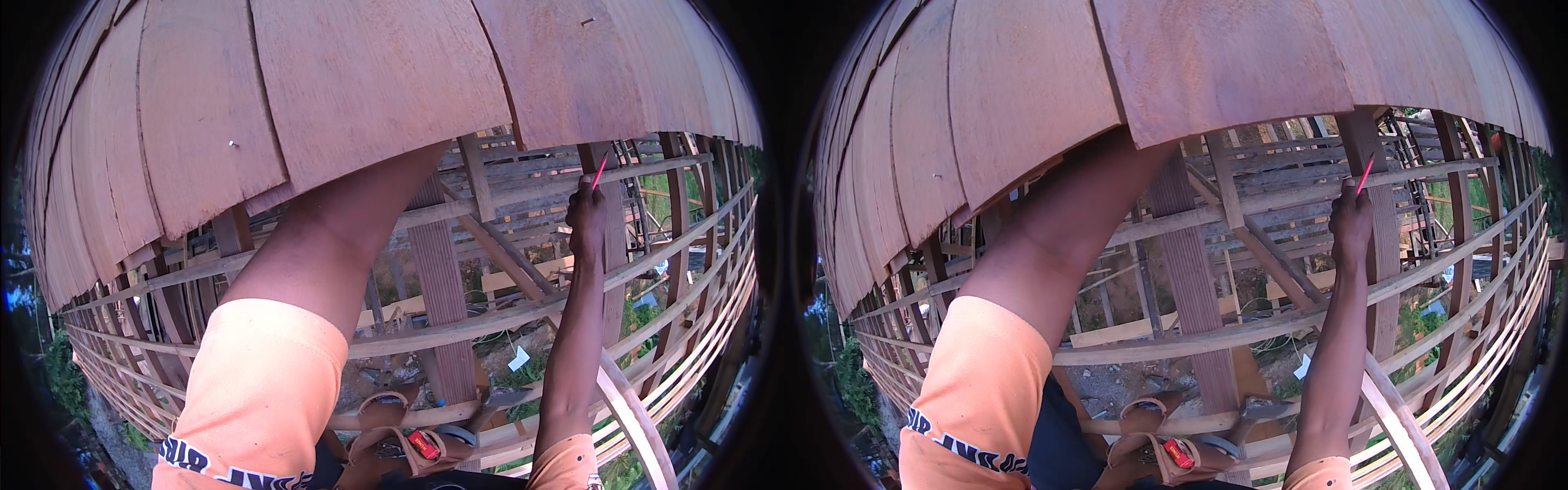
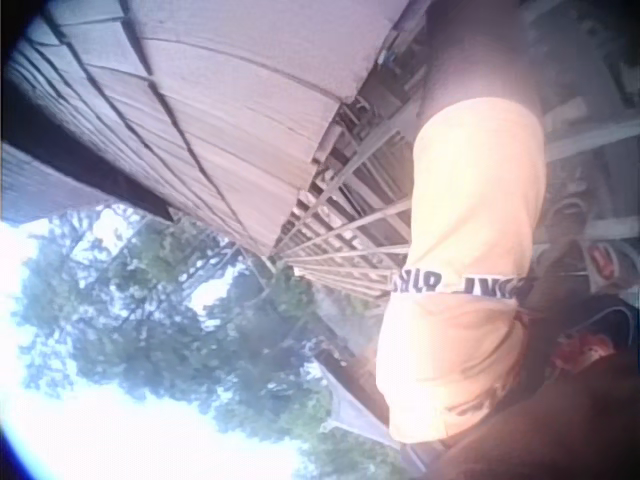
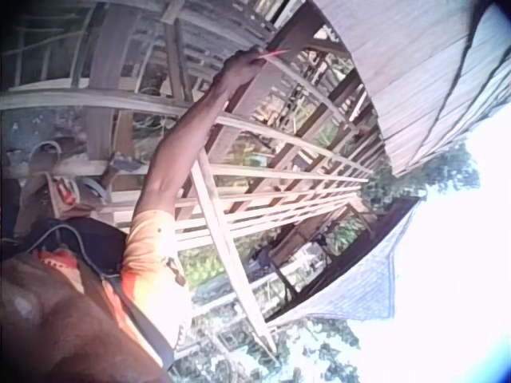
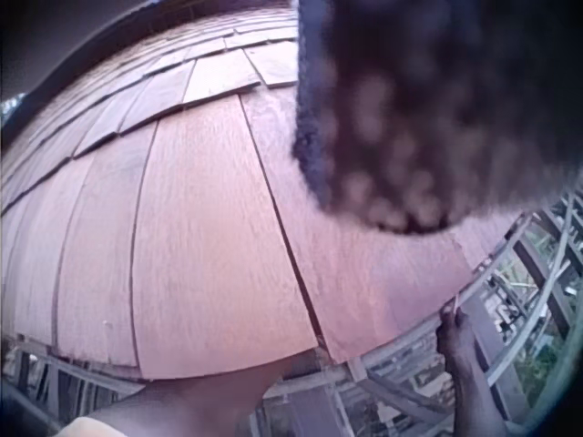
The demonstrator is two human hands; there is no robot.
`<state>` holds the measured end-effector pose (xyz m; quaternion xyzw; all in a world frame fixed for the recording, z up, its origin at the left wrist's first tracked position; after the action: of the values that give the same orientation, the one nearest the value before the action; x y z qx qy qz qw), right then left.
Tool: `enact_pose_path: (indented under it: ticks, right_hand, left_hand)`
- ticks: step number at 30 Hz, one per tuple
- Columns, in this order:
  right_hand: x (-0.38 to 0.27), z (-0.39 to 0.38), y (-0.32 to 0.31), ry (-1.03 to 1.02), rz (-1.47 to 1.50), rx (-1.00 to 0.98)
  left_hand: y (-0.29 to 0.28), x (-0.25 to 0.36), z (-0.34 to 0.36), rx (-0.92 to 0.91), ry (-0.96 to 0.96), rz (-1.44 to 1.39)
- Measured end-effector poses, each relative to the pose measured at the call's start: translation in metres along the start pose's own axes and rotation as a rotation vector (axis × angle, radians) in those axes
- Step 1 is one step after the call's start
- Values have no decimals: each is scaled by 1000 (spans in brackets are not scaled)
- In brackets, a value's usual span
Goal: The person installs wooden shingles onto a roof structure. The person uses a saw to trim a wooden shingle, then positions the shingle onto the wooden framing, and uses an axe-like hammer to drive nails into the wood to secure the shingle.
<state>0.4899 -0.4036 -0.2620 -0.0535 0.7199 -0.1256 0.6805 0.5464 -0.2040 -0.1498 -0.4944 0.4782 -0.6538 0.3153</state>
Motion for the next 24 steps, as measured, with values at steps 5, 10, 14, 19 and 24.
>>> enact_pose_path:
  ticks: [5,10,14,19,24]
  right_hand:
    - [-8,-4,9,1,24,-98]
    - [-3,3,-5,19,-59,-26]
    - [0,15,-10,-52,-162,-109]
    - [-58,-12,-38,-338,-358,-143]
    - [-103,-84,6,-219,-174,-929]
  left_hand:
    - [15,23,-13,-18,102,56]
    - [49,72,-20,-64,173,205]
    - [70,68,-11,-243,133,250]
    - [89,58,-4,-285,71,256]
    - [87,60,-5,-257,164,118]
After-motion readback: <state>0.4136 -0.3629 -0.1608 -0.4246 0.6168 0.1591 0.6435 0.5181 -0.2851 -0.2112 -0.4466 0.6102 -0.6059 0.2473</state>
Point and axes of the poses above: each hand's wrist, its own z-axis towards the middle knuckle, its own y-axis out of the palm, x = y × z, the point moved 8 cm from there along z, towards the middle knuckle, and after that the axes turned 9 degrees about -y, right-handed, at the moved point
